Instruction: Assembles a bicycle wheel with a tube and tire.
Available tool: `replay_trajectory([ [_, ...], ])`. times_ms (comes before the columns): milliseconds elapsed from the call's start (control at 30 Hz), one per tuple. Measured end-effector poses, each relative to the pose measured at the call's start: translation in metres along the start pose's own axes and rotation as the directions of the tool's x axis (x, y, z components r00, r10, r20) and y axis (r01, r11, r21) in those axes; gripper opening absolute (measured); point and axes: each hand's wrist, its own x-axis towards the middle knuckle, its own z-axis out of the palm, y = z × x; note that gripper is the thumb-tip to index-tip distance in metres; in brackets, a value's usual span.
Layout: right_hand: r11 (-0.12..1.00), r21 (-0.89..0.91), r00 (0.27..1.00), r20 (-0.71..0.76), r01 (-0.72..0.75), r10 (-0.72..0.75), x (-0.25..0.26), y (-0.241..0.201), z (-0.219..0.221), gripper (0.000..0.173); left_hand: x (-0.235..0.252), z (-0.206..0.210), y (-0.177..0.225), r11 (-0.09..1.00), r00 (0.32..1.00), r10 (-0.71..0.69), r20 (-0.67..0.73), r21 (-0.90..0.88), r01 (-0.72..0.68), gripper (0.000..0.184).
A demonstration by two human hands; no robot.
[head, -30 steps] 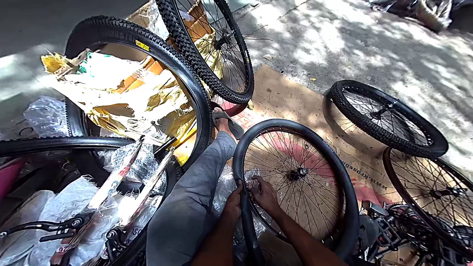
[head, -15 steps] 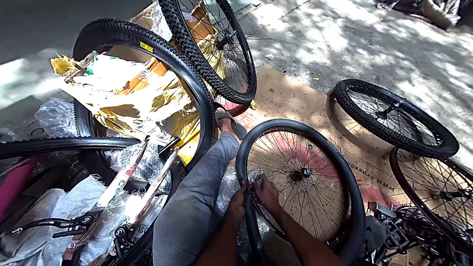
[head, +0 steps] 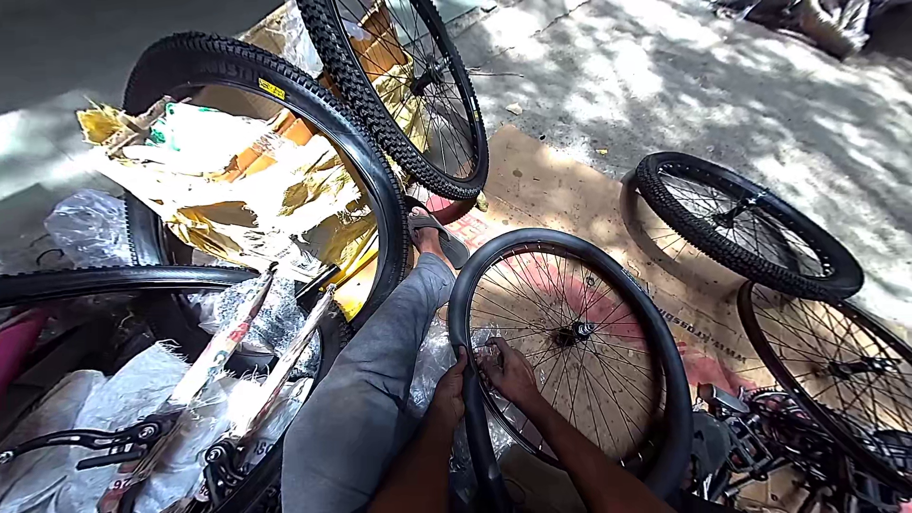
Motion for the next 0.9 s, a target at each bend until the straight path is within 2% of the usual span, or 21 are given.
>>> replay_trajectory([
  [133, 0.986, 0.035, 0.986, 0.033, -0.163, 0.162, 0.010, -0.009, -0.005, 0.046, 0.002, -0.004, 0.000, 0.999, 0.999, -0.026, 0.025, -0.027, 0.027, 0.053],
  [200, 0.933, 0.268, 0.970, 0.051, -0.242, 0.237, 0.011, -0.008, -0.011, 0.045, 0.005, -0.005, 0.000, 0.998, 0.999, -0.029, 0.024, -0.054, 0.030, 0.053],
  [233, 0.859, 0.434, 0.961, 0.066, -0.270, 0.269, 0.010, -0.006, -0.015, 0.039, 0.007, -0.006, 0.001, 0.998, 0.999, -0.024, 0.038, -0.065, 0.026, 0.050],
  [300, 0.646, 0.687, 0.936, 0.158, -0.334, 0.316, 0.003, -0.005, -0.027, 0.023, 0.013, -0.014, -0.002, 0.996, 0.995, -0.023, 0.097, -0.089, 0.032, 0.048],
  [367, 0.487, 0.782, 0.908, 0.235, -0.388, 0.346, -0.003, -0.004, -0.034, 0.014, 0.018, -0.020, -0.007, 0.995, 0.992, -0.022, 0.127, -0.093, 0.034, 0.049],
  [633, 0.206, 0.876, 0.890, 0.385, -0.436, 0.244, -0.012, -0.012, -0.026, 0.028, 0.021, -0.018, -0.010, 0.995, 0.997, 0.005, 0.075, -0.096, 0.002, 0.047],
  [733, 0.084, 0.900, 0.887, 0.399, -0.427, 0.234, -0.015, -0.010, -0.021, 0.024, 0.019, -0.017, -0.009, 0.995, 0.999, -0.010, 0.046, -0.100, 0.015, 0.047],
  [800, 0.037, 0.908, 0.892, 0.402, -0.418, 0.206, -0.015, -0.006, -0.018, 0.023, 0.018, -0.016, -0.008, 0.993, 0.999, -0.019, 0.039, -0.112, 0.023, 0.048],
  [900, 0.030, 0.905, 0.892, 0.412, -0.424, 0.186, -0.015, -0.001, -0.017, 0.025, 0.018, -0.016, -0.008, 0.993, 0.999, -0.027, 0.038, -0.117, 0.032, 0.048],
])
